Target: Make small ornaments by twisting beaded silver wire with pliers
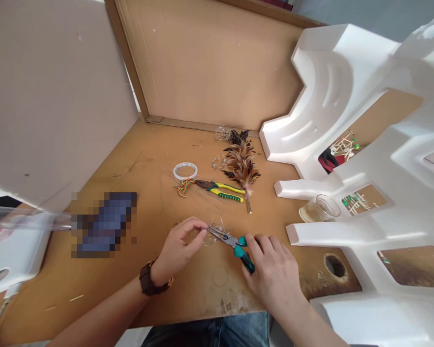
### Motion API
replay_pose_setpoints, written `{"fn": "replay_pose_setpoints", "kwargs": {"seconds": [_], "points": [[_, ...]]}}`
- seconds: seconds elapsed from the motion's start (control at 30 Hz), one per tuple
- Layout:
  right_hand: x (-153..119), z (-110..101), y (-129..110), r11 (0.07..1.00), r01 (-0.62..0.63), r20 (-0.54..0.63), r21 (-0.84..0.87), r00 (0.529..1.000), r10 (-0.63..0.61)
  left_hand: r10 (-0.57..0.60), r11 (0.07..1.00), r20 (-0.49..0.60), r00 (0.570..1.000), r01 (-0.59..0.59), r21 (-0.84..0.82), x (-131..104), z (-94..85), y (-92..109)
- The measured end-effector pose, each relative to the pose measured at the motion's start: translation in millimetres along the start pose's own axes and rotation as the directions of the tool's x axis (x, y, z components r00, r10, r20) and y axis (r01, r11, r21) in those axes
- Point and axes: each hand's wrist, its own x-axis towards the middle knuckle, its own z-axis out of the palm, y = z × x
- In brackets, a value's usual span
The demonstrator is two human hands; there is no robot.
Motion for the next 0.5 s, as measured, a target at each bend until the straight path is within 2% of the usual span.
{"fn": "replay_pose_setpoints", "kwargs": {"seconds": [0.33,0.5], "points": [[1,-7,2,0.999,0.044,-0.032,-0.030,0.998,-0.044,-0.068,0.997,0.000,0.998,0.068,-0.038,0,0.8,3],[0,-12,0,0.997,0.039,0.000,-0.064,0.999,-0.039,-0.083,0.996,-0.009,0.997,0.083,-0.028,-2,2.7,2]]}}
